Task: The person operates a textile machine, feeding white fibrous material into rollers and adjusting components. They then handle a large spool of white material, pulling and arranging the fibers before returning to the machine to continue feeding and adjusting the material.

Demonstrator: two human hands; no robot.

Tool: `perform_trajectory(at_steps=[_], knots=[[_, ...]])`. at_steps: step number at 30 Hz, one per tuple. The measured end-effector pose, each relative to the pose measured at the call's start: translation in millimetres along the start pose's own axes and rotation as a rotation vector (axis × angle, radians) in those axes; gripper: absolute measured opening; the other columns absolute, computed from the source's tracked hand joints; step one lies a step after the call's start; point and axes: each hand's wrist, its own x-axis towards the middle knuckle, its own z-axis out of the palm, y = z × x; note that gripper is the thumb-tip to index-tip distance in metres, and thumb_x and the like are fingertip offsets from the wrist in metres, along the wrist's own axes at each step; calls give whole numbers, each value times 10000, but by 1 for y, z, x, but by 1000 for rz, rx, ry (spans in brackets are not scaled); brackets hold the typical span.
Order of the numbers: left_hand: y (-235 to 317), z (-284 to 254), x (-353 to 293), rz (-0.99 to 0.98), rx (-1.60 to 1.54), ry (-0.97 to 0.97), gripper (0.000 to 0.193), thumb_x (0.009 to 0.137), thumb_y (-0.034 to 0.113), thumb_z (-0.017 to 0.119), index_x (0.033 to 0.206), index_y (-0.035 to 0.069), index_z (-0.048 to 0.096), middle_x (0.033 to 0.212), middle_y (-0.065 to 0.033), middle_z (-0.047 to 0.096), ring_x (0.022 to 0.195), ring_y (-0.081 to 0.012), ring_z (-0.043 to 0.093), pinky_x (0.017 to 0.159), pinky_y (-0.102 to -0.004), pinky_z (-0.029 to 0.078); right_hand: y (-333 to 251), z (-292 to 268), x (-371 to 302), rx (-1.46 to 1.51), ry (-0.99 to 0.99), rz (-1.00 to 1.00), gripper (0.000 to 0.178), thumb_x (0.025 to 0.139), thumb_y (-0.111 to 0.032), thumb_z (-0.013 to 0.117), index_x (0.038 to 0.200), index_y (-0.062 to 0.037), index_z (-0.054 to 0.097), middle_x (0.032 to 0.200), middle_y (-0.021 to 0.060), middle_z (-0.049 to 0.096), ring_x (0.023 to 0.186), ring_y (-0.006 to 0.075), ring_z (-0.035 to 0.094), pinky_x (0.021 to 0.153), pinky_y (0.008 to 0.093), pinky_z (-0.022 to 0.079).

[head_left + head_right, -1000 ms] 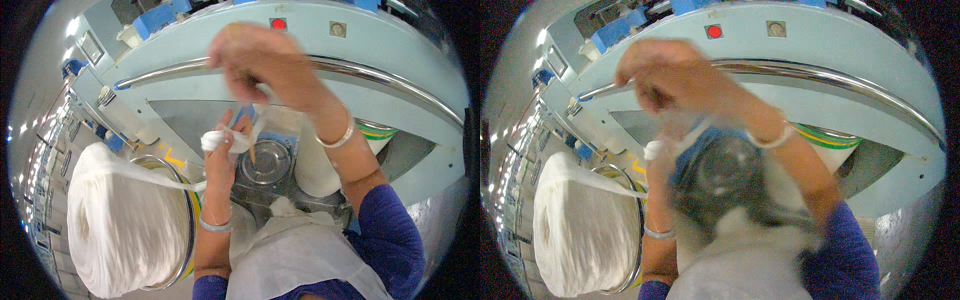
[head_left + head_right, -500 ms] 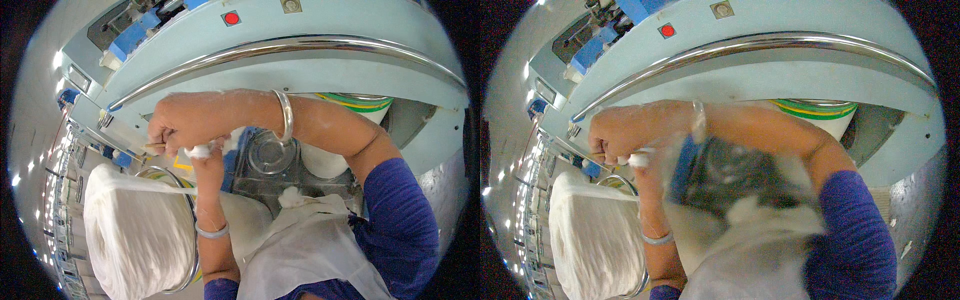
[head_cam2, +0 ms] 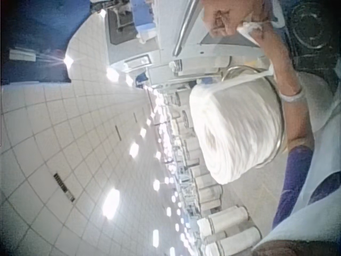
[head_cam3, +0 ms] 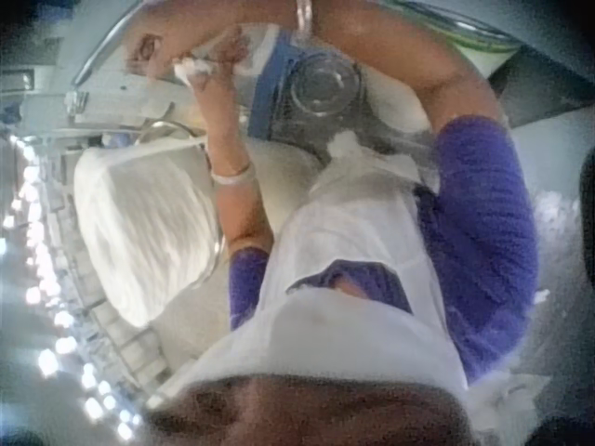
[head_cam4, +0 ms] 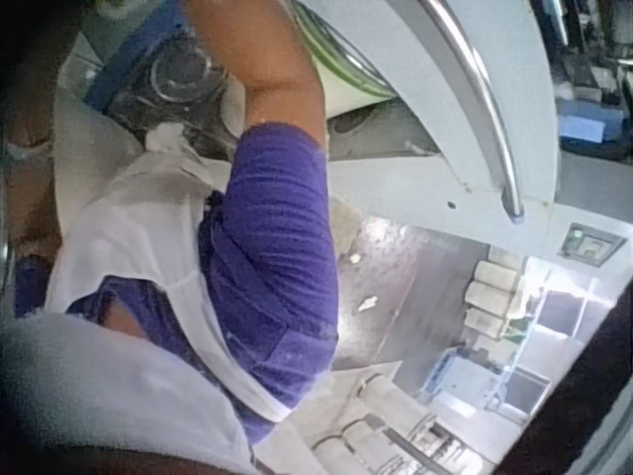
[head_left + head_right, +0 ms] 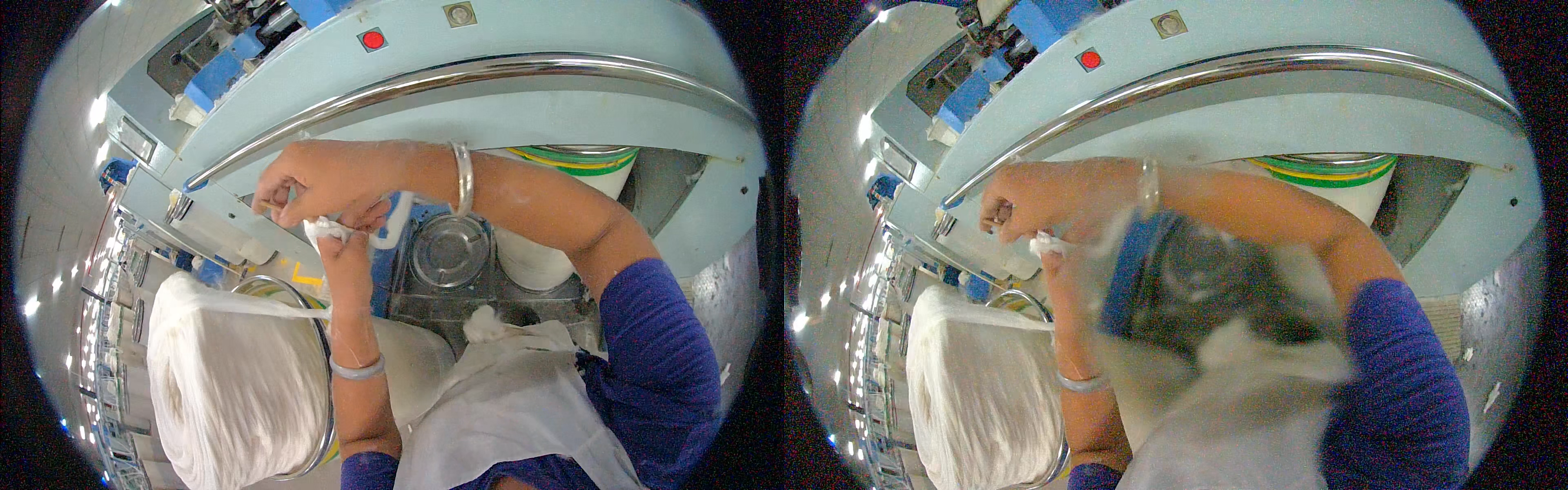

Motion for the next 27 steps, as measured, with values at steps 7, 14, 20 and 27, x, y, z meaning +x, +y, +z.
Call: perform_trajectory(at_steps=[7, 14, 20, 27], knots=[[-10, -6, 1, 146, 239, -68, 326, 813, -83, 423, 1131, -13, 450, 988, -110, 621, 817, -184, 628, 650, -267, 468, 18, 21, 0, -264, 206, -17, 233, 682, -150, 731, 680, -2, 551, 609, 31, 567, 565, 120, 511, 533, 298, 426], [-24, -6, 13, 194, 86, 68, 107, 866, 97, 584, 886, 3, 537, 652, -43, 532, 512, -95, 492, 452, -249, 399, 15, 22, -17, -46, 268, -69, 108, 798, -168, 660, 794, -74, 605, 719, -3, 587, 627, 74, 524, 558, 244, 435], [5, -19, 0, 115, 755, -20, 366, 727, 264, 721, 925, -9, 578, 793, -132, 605, 734, -250, 575, 655, -343, 458, -63, -31, -69, 894, 859, -673, 94, 897, -76, 529, 953, -16, 573, 833, 54, 606, 635, 114, 525, 549, 235, 428], [105, -43, -125, -235, 1418, -618, 452, 655, 351, 778, 894, -7, 638, 872, -153, 656, 833, -318, 631, 755, -383, 494, -102, 45, -150, 2017, 430, -670, 79, 883, -84, 527, 937, -39, 563, 837, 92, 629, 686, 164, 613, 568, 272, 499]])
